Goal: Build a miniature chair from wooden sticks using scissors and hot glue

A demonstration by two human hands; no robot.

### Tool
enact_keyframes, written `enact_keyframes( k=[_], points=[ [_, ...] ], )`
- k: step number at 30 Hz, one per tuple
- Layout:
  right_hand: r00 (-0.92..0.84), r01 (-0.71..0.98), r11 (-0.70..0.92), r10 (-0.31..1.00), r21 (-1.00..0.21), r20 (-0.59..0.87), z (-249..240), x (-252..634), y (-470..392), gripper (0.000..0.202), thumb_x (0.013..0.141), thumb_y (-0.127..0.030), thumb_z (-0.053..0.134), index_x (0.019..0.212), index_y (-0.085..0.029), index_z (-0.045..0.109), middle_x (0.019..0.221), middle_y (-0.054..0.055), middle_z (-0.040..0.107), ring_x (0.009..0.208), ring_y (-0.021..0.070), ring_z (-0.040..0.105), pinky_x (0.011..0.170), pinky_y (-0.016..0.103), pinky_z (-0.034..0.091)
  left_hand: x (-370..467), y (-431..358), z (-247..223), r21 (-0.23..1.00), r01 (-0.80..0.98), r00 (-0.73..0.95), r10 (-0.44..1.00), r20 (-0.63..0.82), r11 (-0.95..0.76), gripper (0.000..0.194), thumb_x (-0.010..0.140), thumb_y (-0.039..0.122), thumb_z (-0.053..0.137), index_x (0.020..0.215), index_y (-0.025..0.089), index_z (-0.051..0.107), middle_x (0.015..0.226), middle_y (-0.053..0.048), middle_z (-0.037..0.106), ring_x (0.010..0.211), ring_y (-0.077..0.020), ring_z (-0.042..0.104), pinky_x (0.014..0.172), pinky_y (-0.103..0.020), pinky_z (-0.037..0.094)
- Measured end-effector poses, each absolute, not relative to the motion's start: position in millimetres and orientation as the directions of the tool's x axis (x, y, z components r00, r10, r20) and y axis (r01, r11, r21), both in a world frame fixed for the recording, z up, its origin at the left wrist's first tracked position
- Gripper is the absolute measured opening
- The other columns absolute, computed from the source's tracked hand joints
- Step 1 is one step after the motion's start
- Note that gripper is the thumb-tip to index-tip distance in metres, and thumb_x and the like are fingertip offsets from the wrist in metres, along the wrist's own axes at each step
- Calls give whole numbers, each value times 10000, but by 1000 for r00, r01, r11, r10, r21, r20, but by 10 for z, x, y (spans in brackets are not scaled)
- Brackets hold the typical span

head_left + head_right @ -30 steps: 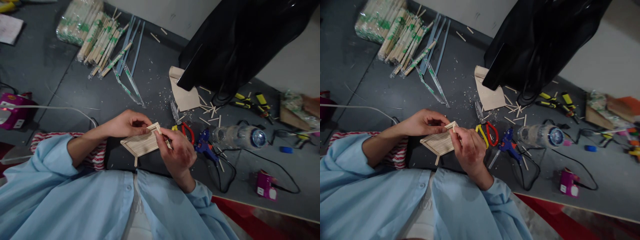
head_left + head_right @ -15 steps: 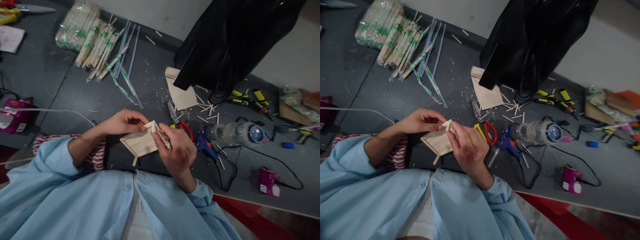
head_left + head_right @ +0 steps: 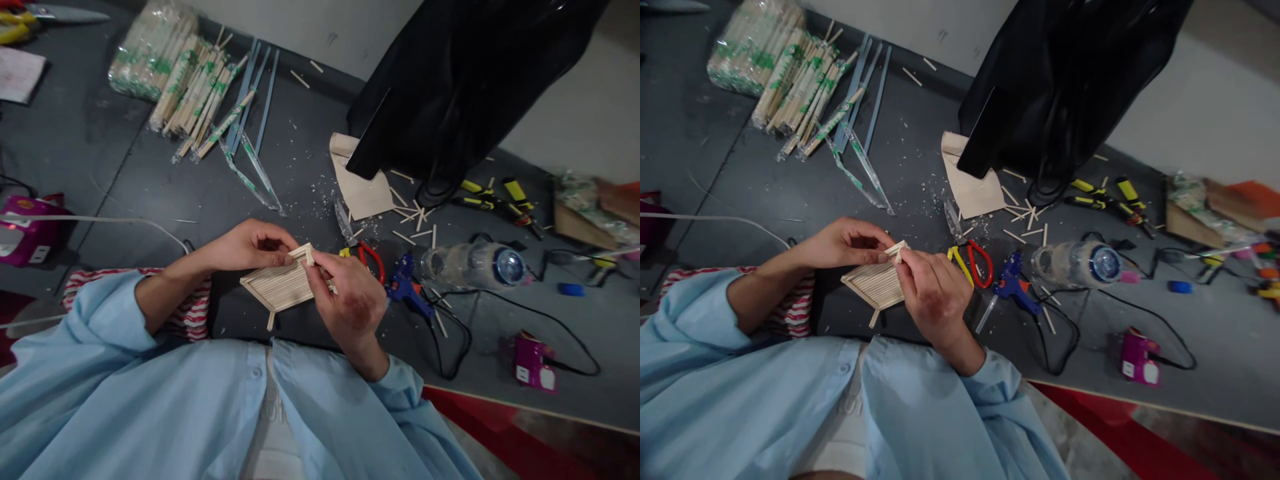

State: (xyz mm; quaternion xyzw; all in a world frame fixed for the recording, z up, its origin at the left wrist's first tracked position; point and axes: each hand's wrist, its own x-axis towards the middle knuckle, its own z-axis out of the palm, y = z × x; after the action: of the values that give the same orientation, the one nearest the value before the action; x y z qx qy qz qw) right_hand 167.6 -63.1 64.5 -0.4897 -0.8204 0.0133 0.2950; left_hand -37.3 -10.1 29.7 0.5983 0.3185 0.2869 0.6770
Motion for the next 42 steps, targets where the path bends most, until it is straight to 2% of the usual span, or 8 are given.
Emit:
enact_keyframes(
  k=[10,18,23,29,32,36,39,42],
  points=[
    [-327,805,499,824,-321,462,631,1671,-616,105,927,-232,630,1019,-220,679,846,16,766,733,136,689,680,262,494,-370,-98,284,991,-19,633,769,-91,133,201,831,214,691,999,107,723,871,-50,744,764,-100,662,717,-199,527],
    [-236,785,442,861,-435,451,686,1748,-604,288,863,-340,709,1122,-222,667,859,25,753,716,155,669,711,293,534,-398,-51,251,973,-31,613,773,-163,230,232,819,281,711,979,114,730,868,-53,744,754,-110,663,705,-210,524],
    [-115,724,250,963,-643,245,663,1898,-532,213,869,-335,677,1058,-241,702,837,2,734,660,134,637,656,277,535,-414,2,191,954,86,643,715,-273,286,234,797,298,715,952,123,736,864,-48,747,746,-112,657,707,-222,512],
    [-150,691,185,982,-698,112,547,1934,-484,152,853,-314,672,970,-240,736,789,-7,721,652,126,619,665,261,514,-416,20,163,939,165,647,686,-333,301,277,811,329,672,980,115,720,881,-52,745,748,-115,652,704,-223,502],
    [-155,708,179,983,-684,96,500,1931,-465,136,854,-309,662,940,-234,736,770,-7,721,649,128,618,663,258,499,-422,21,130,943,267,666,670,-328,196,318,841,365,621,1008,111,715,903,-56,745,763,-127,652,707,-225,499],
    [-185,741,162,982,-651,34,428,1949,-422,113,850,-277,644,906,-224,727,789,0,736,665,133,640,655,260,484,-420,11,98,886,443,688,686,-236,-139,329,887,333,542,1067,119,715,883,-48,743,752,-128,641,681,-207,468],
    [-224,787,147,973,-599,-55,381,1963,-400,90,839,-257,644,884,-229,716,767,-6,737,663,139,652,622,258,462,-415,1,104,801,469,722,684,-105,-372,308,914,287,511,1083,135,719,940,-69,738,800,-132,651,721,-211,467],
    [-248,827,141,960,-544,-129,358,1968,-396,77,832,-253,651,882,-237,708,732,-13,730,638,141,646,585,255,434,-414,-3,113,733,466,746,665,-25,-495,294,928,276,511,1079,141,724,988,-93,721,850,-144,661,758,-222,476]
  ],
)
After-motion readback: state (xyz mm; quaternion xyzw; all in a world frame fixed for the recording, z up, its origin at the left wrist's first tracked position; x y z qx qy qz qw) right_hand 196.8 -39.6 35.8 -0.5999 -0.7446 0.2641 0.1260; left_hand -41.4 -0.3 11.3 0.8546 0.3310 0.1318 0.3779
